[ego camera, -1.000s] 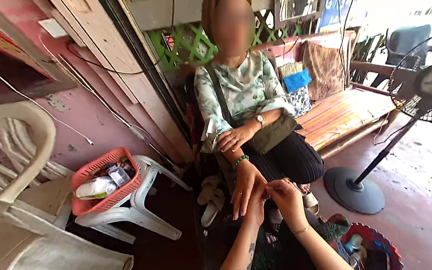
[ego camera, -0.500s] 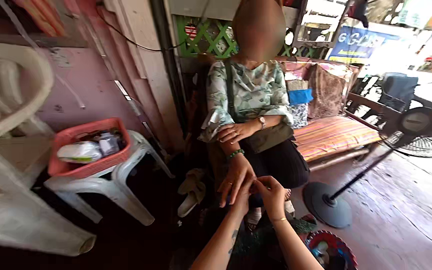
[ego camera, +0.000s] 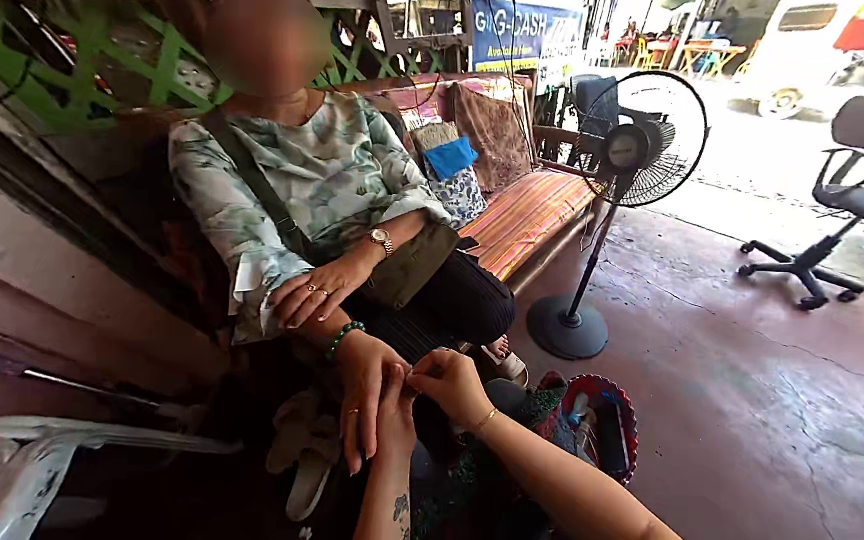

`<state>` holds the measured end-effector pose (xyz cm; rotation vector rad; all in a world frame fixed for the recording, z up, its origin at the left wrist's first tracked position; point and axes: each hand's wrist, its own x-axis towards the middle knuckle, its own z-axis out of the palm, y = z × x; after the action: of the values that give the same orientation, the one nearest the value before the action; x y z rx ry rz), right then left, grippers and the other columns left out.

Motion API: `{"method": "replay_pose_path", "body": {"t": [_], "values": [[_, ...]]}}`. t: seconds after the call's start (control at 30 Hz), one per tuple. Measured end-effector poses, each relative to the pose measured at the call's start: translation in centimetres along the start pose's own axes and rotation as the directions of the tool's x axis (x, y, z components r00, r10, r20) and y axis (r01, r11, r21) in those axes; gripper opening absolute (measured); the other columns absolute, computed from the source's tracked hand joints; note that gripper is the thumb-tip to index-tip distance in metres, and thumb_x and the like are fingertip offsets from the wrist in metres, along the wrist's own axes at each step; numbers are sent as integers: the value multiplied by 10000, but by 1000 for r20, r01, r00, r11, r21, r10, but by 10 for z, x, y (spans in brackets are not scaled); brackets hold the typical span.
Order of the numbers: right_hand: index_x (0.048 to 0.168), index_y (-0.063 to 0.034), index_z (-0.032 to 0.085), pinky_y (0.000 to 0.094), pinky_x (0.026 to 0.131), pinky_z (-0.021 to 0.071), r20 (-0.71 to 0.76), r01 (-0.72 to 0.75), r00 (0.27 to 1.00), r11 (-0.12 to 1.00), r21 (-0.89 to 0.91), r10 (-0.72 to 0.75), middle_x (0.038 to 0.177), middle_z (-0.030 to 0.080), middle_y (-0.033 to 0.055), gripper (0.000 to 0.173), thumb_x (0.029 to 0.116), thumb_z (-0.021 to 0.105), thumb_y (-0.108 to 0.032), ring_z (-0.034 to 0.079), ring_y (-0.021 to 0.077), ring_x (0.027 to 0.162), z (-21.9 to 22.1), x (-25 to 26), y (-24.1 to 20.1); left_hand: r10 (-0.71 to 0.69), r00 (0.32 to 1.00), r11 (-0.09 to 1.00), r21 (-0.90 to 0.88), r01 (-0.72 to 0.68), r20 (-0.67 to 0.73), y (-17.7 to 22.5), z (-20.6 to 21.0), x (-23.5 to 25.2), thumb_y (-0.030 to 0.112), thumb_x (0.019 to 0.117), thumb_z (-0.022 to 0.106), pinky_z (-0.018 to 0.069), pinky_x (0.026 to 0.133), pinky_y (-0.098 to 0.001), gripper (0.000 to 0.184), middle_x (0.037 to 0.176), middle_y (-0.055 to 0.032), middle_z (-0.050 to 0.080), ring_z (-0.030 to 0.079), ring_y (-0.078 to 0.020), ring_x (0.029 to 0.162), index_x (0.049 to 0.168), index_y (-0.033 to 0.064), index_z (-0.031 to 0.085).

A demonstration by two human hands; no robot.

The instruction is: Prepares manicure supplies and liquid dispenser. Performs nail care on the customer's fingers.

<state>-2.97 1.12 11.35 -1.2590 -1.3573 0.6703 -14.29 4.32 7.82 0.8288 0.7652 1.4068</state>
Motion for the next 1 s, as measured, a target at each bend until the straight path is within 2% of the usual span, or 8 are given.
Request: {"method": "replay_pose_path", "body": {"t": [0.1, 0.23, 0.37, 0.57, 0.7, 0.8, 0.93, 1.0], "values": [[885, -30, 752, 305, 794, 561, 7, -11, 1000, 1000, 19, 11, 875, 727, 59, 126, 875, 793, -148, 680, 106, 833, -2, 3, 3, 2, 1000, 1000, -7, -2, -8, -1, 2, -1, 133, 1064, 473, 575, 670, -217, 179, 783, 43, 682, 656, -48, 685, 963, 119, 621], [887, -25, 752, 288, 821, 569, 24, 15, 1000, 998, 62, -16, 939, 742, 65, 104, 877, 786, -124, 692, 107, 889, -2, -4, 8, -12, 999, 999, -34, 11, -38, -1, -1, -1, 93, 1051, 484, 590, 697, -235, 175, 784, 22, 681, 672, -67, 708, 948, 97, 626], [854, -25, 733, 283, 762, 545, 10, -28, 1000, 992, 119, 27, 845, 711, 50, 133, 851, 817, -129, 661, 92, 802, 5, 4, 12, -25, 999, 1000, 14, 25, -36, -2, -5, 1, 116, 1060, 478, 571, 685, -208, 190, 791, 39, 679, 660, -44, 711, 942, 119, 627], [842, -6, 713, 281, 756, 543, 95, -8, 995, 991, 131, -4, 852, 694, 66, 123, 843, 805, -88, 654, 102, 813, 5, 0, 14, -28, 999, 999, 33, 29, -42, -3, -15, -1, 118, 1050, 489, 594, 733, -226, 161, 820, 29, 705, 689, -59, 754, 980, 101, 633], [857, -3, 719, 257, 725, 562, 36, 21, 999, 983, 181, -28, 827, 715, 60, 150, 844, 828, -106, 668, 79, 762, 11, -1, 16, -21, 999, 999, 31, 22, -42, 1, -15, 0, 135, 1062, 478, 587, 704, -222, 213, 801, 19, 702, 682, -60, 729, 940, 101, 649], [877, -19, 754, 271, 780, 582, 17, 104, 994, 988, 112, -107, 875, 725, 60, 107, 841, 814, -99, 687, 100, 834, 1, -2, 16, -21, 1000, 1000, 16, 21, -23, 0, -6, 0, 124, 1054, 481, 596, 748, -243, 184, 840, 20, 709, 688, -64, 763, 988, 87, 648], [842, -26, 716, 268, 699, 594, 41, -25, 999, 976, 215, 16, 827, 725, 45, 113, 841, 812, -85, 687, 88, 741, 1, 4, 13, -10, 999, 1000, 27, 11, -38, -1, -3, -2, 141, 1033, 532, 582, 764, -273, 157, 861, -2, 706, 676, -85, 785, 1017, 52, 661], [854, -40, 731, 247, 707, 593, 30, 15, 999, 988, 156, -20, 847, 721, 30, 93, 851, 801, -102, 686, 78, 762, -1, -1, 13, -14, 998, 1000, 11, 15, -58, -2, -1, -1, 123, 1018, 561, 569, 790, -284, 129, 881, -16, 699, 668, -99, 814, 1039, 37, 656]]}}
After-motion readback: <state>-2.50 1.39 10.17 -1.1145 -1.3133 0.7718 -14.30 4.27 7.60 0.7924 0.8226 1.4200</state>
